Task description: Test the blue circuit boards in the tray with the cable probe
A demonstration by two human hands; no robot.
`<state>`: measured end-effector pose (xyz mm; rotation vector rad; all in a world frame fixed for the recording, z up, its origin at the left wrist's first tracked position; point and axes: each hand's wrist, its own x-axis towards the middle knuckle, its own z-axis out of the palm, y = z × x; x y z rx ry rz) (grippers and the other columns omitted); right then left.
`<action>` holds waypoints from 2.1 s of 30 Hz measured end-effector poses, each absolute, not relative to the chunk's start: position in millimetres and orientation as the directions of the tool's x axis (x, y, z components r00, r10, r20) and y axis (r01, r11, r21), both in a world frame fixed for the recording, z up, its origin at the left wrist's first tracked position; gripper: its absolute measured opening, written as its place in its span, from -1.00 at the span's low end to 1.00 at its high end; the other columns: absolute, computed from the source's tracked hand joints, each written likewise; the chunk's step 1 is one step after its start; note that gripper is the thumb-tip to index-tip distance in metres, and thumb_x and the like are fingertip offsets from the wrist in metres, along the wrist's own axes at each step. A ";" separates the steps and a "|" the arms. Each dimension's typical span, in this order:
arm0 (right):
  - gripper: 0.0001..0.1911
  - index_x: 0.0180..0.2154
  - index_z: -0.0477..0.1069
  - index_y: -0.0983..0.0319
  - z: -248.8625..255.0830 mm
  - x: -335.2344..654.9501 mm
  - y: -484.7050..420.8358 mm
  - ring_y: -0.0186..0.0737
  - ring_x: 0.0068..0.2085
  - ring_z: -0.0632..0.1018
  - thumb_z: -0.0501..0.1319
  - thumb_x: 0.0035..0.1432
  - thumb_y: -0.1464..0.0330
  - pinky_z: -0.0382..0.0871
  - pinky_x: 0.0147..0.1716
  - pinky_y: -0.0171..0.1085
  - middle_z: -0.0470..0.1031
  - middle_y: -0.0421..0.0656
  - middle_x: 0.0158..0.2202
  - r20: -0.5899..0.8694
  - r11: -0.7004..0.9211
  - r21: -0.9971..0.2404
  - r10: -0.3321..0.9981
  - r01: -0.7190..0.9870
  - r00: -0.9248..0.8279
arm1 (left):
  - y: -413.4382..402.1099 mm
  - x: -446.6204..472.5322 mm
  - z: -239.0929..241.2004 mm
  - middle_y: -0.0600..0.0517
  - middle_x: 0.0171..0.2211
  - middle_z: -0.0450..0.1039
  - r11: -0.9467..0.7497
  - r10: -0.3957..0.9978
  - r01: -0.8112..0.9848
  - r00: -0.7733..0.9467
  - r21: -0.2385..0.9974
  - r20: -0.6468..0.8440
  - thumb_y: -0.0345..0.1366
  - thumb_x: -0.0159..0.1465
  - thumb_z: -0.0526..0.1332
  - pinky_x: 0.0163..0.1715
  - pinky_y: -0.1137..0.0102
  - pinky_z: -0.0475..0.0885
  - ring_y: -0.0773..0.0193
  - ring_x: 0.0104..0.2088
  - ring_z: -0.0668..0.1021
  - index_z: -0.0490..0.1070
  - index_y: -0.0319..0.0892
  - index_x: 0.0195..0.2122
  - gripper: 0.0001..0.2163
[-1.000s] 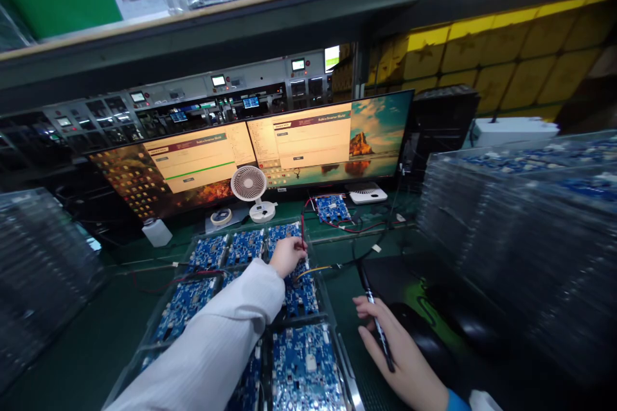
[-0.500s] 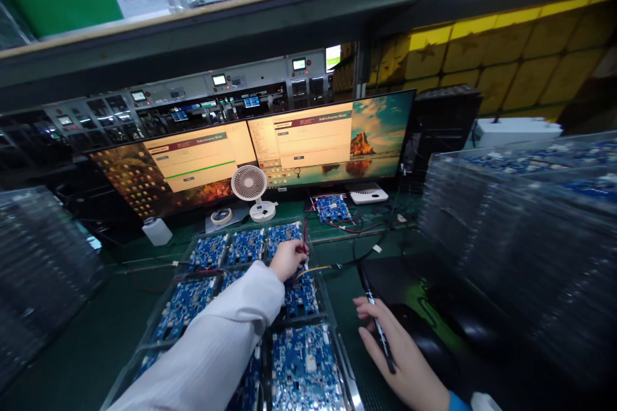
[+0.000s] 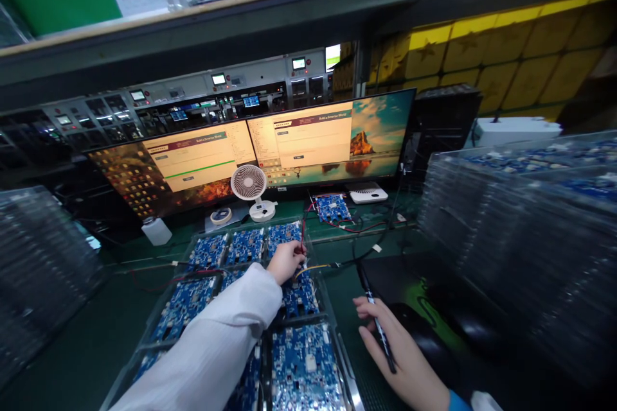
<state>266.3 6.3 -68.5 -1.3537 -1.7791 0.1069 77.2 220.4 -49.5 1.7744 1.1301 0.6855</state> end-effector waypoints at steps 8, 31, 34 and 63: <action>-0.75 -0.03 0.21 0.11 -71.7 267.2 6.8 -0.25 -0.01 0.53 0.04 0.25 0.37 0.52 -0.11 -0.27 0.48 -0.03 -0.02 0.577 0.401 -0.534 0.816 0.744 -0.026 | 219.3 76.8 -51.0 0.11 -0.43 0.39 -0.207 0.902 0.400 0.432 0.893 0.015 -0.54 0.09 0.12 -0.50 0.50 0.49 0.38 -0.43 0.50 0.36 -0.18 -0.37 -0.85; -0.76 -0.05 0.26 0.13 -70.9 267.3 6.6 -0.24 -0.03 0.55 0.05 0.24 0.36 0.51 -0.09 -0.26 0.49 -0.02 -0.04 0.578 0.405 -0.551 0.816 0.730 -0.017 | 223.1 73.8 -52.6 0.10 -0.44 0.48 -0.398 0.860 0.536 0.501 0.745 0.099 -0.51 0.07 0.18 -0.28 0.44 0.48 0.34 -0.40 0.51 0.44 -0.17 -0.36 -0.85; -0.77 -0.06 0.28 0.13 -70.5 267.0 6.5 -0.22 -0.03 0.55 0.05 0.23 0.35 0.51 -0.09 -0.25 0.48 -0.03 -0.04 0.563 0.397 -0.571 0.826 0.719 -0.008 | 222.7 72.8 -53.5 0.10 -0.44 0.50 -0.434 0.851 0.549 0.509 0.714 0.126 -0.51 0.06 0.19 -0.19 0.43 0.45 0.33 -0.36 0.52 0.45 -0.15 -0.39 -0.85; -0.74 -0.10 0.44 0.10 -81.0 277.1 6.5 -0.16 -0.07 0.58 0.12 0.18 0.36 0.46 0.01 -0.22 0.57 -0.13 -0.09 0.647 0.490 -0.507 0.760 0.709 -0.062 | 52.3 -19.2 28.7 0.01 -0.09 0.51 -0.402 0.829 0.688 0.554 0.604 -0.078 -0.35 0.19 0.14 0.04 0.31 0.37 0.20 -0.07 0.51 0.44 -0.04 -0.06 -0.71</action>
